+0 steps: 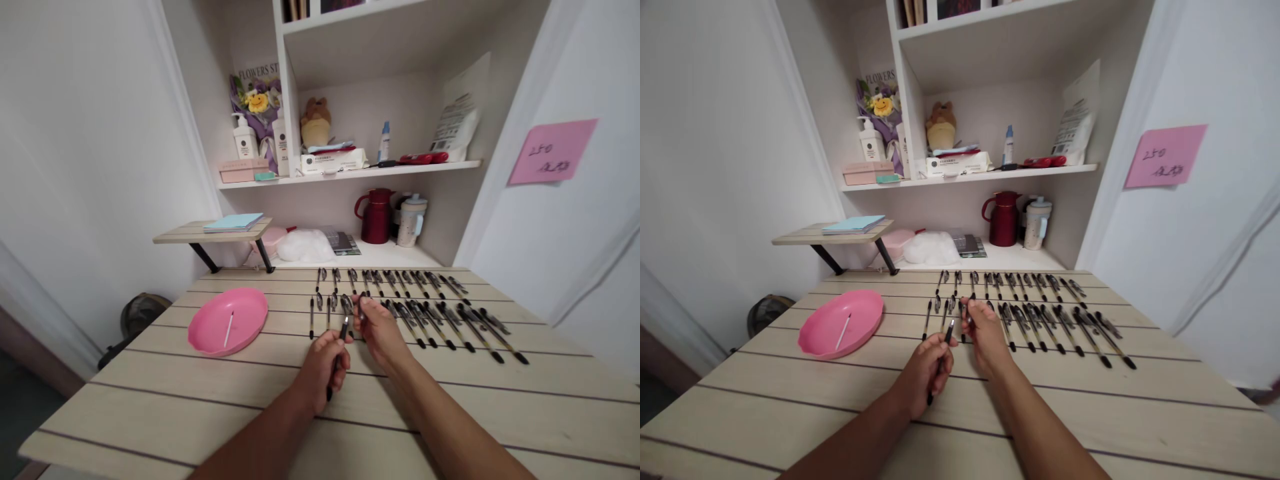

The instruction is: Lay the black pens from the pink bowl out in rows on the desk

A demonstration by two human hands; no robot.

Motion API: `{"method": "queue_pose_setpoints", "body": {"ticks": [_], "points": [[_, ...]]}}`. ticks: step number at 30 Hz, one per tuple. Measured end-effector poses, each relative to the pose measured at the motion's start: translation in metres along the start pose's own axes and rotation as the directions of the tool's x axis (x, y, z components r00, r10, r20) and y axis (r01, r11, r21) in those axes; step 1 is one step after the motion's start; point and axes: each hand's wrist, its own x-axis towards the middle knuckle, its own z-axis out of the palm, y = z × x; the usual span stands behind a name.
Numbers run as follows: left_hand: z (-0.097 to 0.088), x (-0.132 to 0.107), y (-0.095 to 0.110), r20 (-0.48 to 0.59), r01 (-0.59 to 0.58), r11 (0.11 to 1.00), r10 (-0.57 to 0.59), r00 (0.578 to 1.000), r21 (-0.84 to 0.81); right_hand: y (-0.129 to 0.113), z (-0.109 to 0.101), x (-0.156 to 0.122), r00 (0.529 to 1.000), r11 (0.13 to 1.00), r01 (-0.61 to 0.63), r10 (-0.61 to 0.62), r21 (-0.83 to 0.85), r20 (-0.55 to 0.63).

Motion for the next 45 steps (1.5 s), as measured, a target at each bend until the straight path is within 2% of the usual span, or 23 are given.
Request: {"method": "queue_pose_setpoints", "body": {"ticks": [7,9,12,17,20,22,25,27,29,33,36,38,41,43,45], "points": [[0.002,0.000,0.002,-0.066,-0.062,0.998,0.062,0.996,0.003,0.015,0.011,-0.008,0.992,0.996,-0.094,0.093,0.001,0.084],[0.002,0.000,0.003,-0.072,-0.090,0.996,0.087,0.994,-0.028,0.018,0.014,-0.011,0.988,0.993,-0.114,0.114,-0.001,0.105],[0.001,0.000,0.008,-0.139,-0.157,0.984,0.144,0.980,-0.085,0.021,0.018,-0.014,0.986,0.991,-0.129,0.130,-0.025,0.104],[-0.004,0.000,0.017,-0.239,-0.208,0.961,0.162,0.957,-0.184,0.024,0.021,-0.017,0.986,0.987,-0.130,0.139,-0.097,0.092],[-0.011,0.002,0.024,-0.269,-0.240,0.940,0.172,0.948,-0.244,0.030,0.023,-0.019,0.985,0.967,-0.121,0.146,-0.225,0.094],[-0.017,0.003,0.031,-0.302,-0.291,0.916,0.205,0.931,-0.276,0.034,0.024,-0.021,0.984,0.934,-0.082,0.130,-0.346,0.119],[-0.029,0.005,0.043,-0.386,-0.389,0.867,0.258,0.886,-0.313,0.035,0.024,-0.022,0.979,0.852,0.099,0.008,-0.513,0.203],[-0.035,0.006,0.050,-0.435,-0.429,0.842,0.269,0.859,-0.327,0.034,0.022,-0.022,0.965,0.778,0.221,-0.086,-0.588,0.250],[-0.040,0.006,0.053,-0.460,-0.439,0.835,0.263,0.848,-0.332,0.033,0.021,-0.022,0.957,0.732,0.261,-0.113,-0.629,0.266],[-0.044,0.009,0.051,-0.471,-0.432,0.844,0.255,0.845,-0.318,0.042,0.020,-0.024,0.964,0.771,0.148,0.028,-0.620,0.264],[-0.048,0.013,0.047,-0.480,-0.415,0.854,0.235,0.845,-0.314,0.049,0.022,-0.025,0.978,0.837,0.044,0.077,-0.546,0.196],[-0.051,0.017,0.043,-0.478,-0.383,0.867,0.201,0.855,-0.319,0.047,0.025,-0.017,0.987,0.852,0.028,0.058,-0.523,0.148],[-0.054,0.026,0.034,-0.455,-0.316,0.887,0.140,0.879,-0.337,0.033,0.031,0.015,0.992,0.803,0.068,0.010,-0.592,0.127],[-0.054,0.032,0.027,-0.434,-0.279,0.892,0.107,0.894,-0.355,0.019,0.038,0.052,0.990,0.727,0.123,-0.043,-0.676,0.134],[-0.053,0.037,0.021,-0.412,-0.251,0.895,0.085,0.907,-0.368,0.008,0.046,0.096,0.989,0.539,0.147,-0.073,-0.830,0.128]]}}
